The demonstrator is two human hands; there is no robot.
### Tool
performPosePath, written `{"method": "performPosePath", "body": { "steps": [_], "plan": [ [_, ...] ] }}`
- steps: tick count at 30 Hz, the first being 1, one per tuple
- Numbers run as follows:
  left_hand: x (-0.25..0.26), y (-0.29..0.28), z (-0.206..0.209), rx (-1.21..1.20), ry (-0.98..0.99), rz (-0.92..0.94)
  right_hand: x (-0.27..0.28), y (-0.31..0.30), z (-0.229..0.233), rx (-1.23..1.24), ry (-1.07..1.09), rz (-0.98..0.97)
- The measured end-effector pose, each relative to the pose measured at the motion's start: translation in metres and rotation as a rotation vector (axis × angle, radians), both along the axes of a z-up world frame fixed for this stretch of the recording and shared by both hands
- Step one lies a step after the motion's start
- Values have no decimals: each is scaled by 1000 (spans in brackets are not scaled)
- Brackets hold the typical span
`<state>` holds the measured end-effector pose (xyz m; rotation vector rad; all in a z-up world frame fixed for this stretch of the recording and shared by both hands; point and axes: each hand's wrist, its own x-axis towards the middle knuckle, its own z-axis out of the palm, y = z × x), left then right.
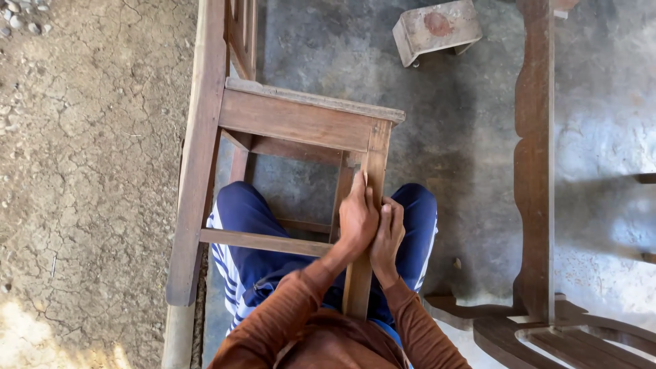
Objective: Sanding the wooden frame of a chair using sandpaper
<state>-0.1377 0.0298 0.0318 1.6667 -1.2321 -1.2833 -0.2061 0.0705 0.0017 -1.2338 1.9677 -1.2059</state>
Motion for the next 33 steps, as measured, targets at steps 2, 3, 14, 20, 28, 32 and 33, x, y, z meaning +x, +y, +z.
{"method": "performPosePath", "body": {
  "steps": [2,3,14,20,28,32,33],
  "plan": [
    [-15,-23,-31,-29,-7,44,4,-1,7,18,23,2],
    [-22,-37,-47,-77,-17,84,7,-4,10,17,43,0],
    [-9,-22,-30,-96,49,10,6,4,3,28,21,-23],
    [-1,0,-15,-106,8,1,13,-4,20,27,-21,-41],
    [-2,-11,-23,-113,47,15,12,-6,28,104,219,52],
    [-7,-13,-26,-129,29,24,0,-5,9,19,-15,38],
    [-9,-17,-23,-147,42,46,-3,-1,1,12,-3,31]
  ]
}}
